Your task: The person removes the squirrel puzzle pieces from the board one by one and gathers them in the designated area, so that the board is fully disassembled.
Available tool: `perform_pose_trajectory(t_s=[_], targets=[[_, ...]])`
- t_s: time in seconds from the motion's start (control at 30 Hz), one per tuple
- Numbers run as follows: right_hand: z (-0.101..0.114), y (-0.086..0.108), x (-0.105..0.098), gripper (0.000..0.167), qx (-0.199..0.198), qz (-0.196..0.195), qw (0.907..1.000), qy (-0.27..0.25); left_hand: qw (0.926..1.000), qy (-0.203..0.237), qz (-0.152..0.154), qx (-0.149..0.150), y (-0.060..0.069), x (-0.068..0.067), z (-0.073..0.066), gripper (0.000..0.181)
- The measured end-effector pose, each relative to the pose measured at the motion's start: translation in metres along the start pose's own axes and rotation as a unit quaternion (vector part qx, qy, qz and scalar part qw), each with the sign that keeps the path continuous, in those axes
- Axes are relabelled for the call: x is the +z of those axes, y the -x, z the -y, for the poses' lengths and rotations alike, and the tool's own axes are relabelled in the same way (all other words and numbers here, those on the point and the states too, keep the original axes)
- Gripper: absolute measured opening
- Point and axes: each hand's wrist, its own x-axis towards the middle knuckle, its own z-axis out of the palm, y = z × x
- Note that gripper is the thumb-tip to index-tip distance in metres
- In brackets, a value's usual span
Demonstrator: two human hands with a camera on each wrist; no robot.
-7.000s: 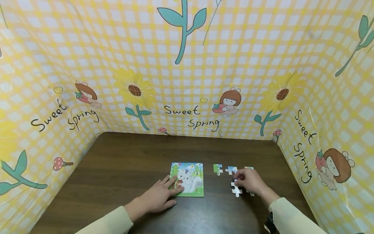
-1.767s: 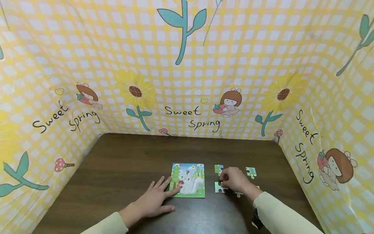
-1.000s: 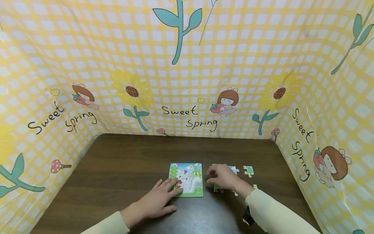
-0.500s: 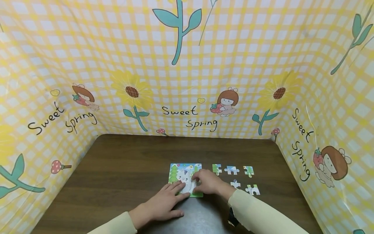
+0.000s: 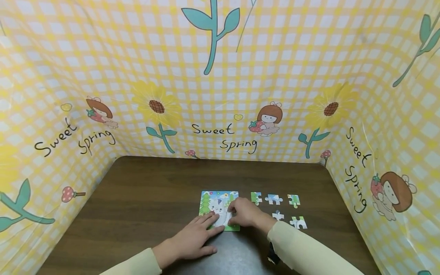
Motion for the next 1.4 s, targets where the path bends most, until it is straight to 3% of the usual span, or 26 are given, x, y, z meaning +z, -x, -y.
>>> perform_pose_trajectory(t_s=[0.47, 0.9, 1.13, 1.4], targets=[[-0.001, 0.002, -0.002, 0.027, 0.005, -0.011, 0.9997, -0.019, 0.9997, 0.003, 0.020, -0.013, -0.005, 0.002, -0.001, 0.065], [0.000, 0.015, -0.011, 0.014, -0.013, -0.037, 0.9938, -0.104, 0.9992, 0.015, 0.031, -0.020, -0.004, 0.001, 0.000, 0.065], [-0.012, 0.039, -0.031, 0.014, -0.012, -0.049, 0.9882, -0.145, 0.9993, 0.011, 0.029, -0.021, -0.004, 0.000, -0.001, 0.066], [-0.055, 0.090, -0.045, 0.016, 0.008, -0.070, 0.9818, -0.176, 0.9993, 0.011, 0.028, -0.022, -0.003, 0.001, -0.001, 0.066]])
